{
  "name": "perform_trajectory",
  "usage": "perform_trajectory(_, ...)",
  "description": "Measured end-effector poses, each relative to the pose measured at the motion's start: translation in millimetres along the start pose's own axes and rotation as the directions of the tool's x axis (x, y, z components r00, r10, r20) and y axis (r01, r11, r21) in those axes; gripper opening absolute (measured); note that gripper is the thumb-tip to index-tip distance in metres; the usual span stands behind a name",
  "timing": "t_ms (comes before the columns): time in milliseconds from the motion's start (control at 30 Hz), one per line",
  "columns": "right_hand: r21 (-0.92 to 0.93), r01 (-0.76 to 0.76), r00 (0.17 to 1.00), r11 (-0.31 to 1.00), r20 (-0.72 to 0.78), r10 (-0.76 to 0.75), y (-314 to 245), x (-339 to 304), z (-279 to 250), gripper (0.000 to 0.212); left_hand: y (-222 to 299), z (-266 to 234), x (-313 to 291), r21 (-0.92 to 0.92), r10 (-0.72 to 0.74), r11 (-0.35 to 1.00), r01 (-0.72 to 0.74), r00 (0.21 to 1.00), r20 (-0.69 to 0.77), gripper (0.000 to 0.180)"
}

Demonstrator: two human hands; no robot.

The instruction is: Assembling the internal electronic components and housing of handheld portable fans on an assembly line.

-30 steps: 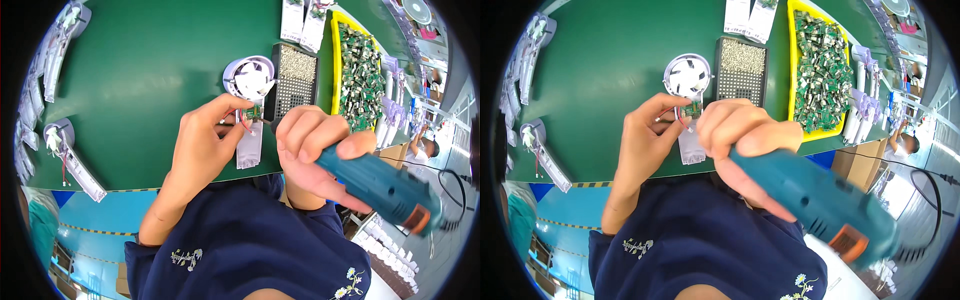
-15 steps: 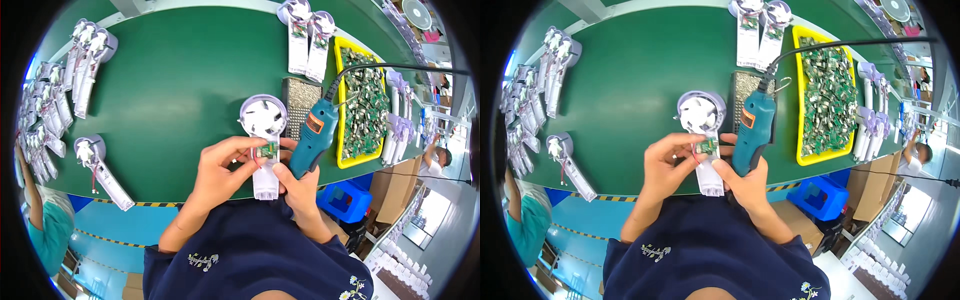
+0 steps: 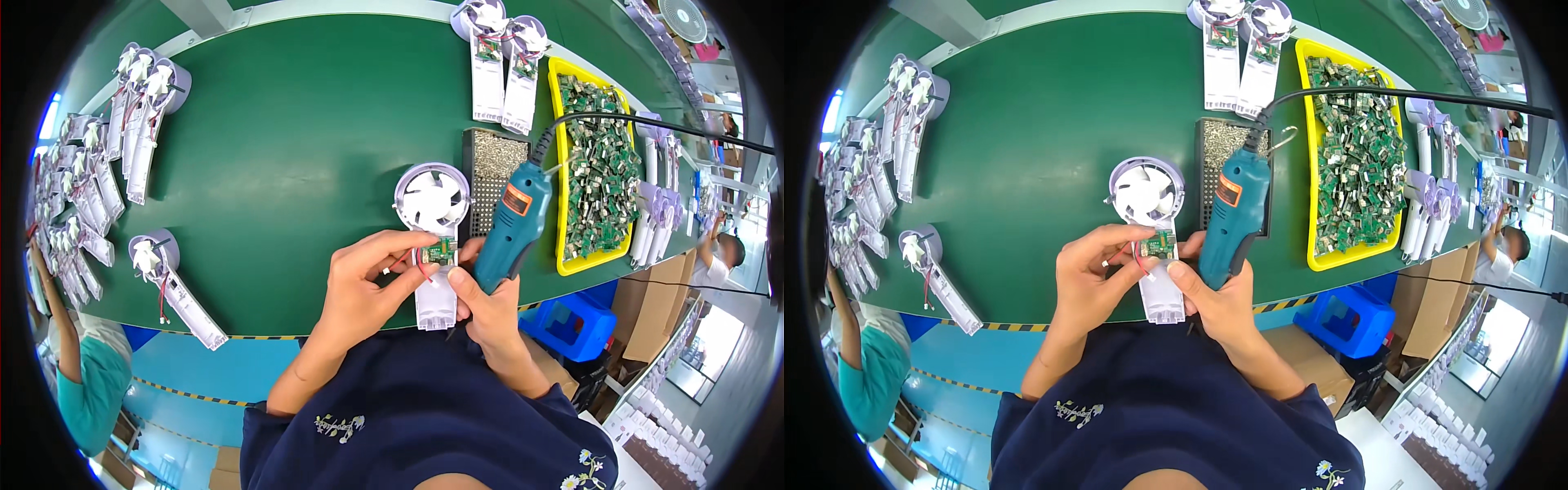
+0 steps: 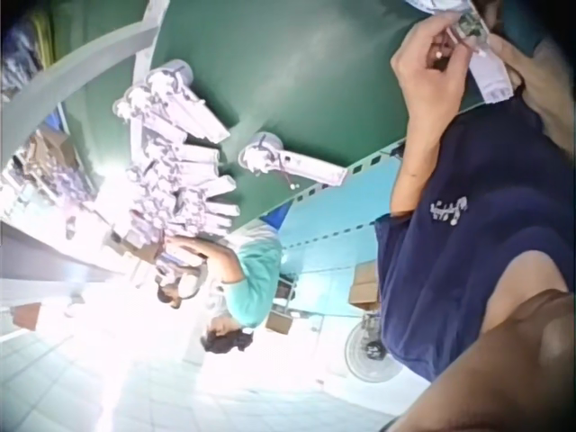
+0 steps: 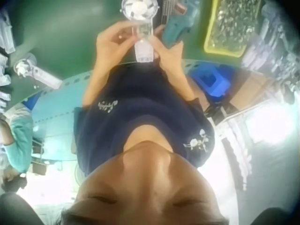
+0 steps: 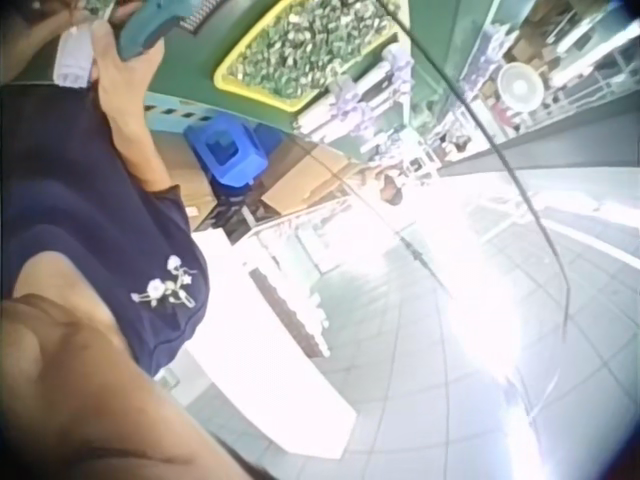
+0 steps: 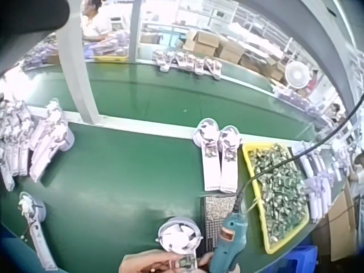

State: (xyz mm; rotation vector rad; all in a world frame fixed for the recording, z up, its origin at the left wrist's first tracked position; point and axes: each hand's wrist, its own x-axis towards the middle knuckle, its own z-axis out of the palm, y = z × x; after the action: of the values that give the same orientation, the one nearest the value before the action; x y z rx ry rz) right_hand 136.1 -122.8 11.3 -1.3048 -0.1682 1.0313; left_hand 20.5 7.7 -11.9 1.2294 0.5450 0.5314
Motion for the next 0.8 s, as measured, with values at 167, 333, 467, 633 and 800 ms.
perform_trajectory(167, -0.049, -0.045, 0.999, 0.998, -0.026, 0.043, -4, 1, 6, 0.024, 3, 5, 0, 0.043, -0.016, 0.999, 0.018, 0.999, -0.040, 0.032)
perform_trajectory(333, 0.011, -0.032, 0.995, 0.999, -0.090, 0.033, 0, 0, 16, 0.021, 0, 23, -9, 0.395, 0.260, 0.905, -0.155, 0.938, -0.228, 0.028)
perform_trajectory(467, 0.077, -0.046, 0.993, 0.996, -0.105, 0.054, -2, 0, 18, 0.021, -5, 30, -11, 0.434, 0.330, 0.885, -0.171, 0.887, -0.323, 0.028)
perform_trajectory(633, 0.053, -0.086, 0.994, 0.995, -0.062, 0.089, -5, 1, 19, 0.017, -10, 28, -17, 0.472, 0.331, 0.873, -0.128, 0.865, -0.378, 0.021)
perform_trajectory(800, 0.055, -0.112, 0.992, 0.992, -0.043, 0.115, -6, 1, 18, 0.016, -14, 30, -18, 0.448, 0.344, 0.882, -0.148, 0.851, -0.396, 0.016)
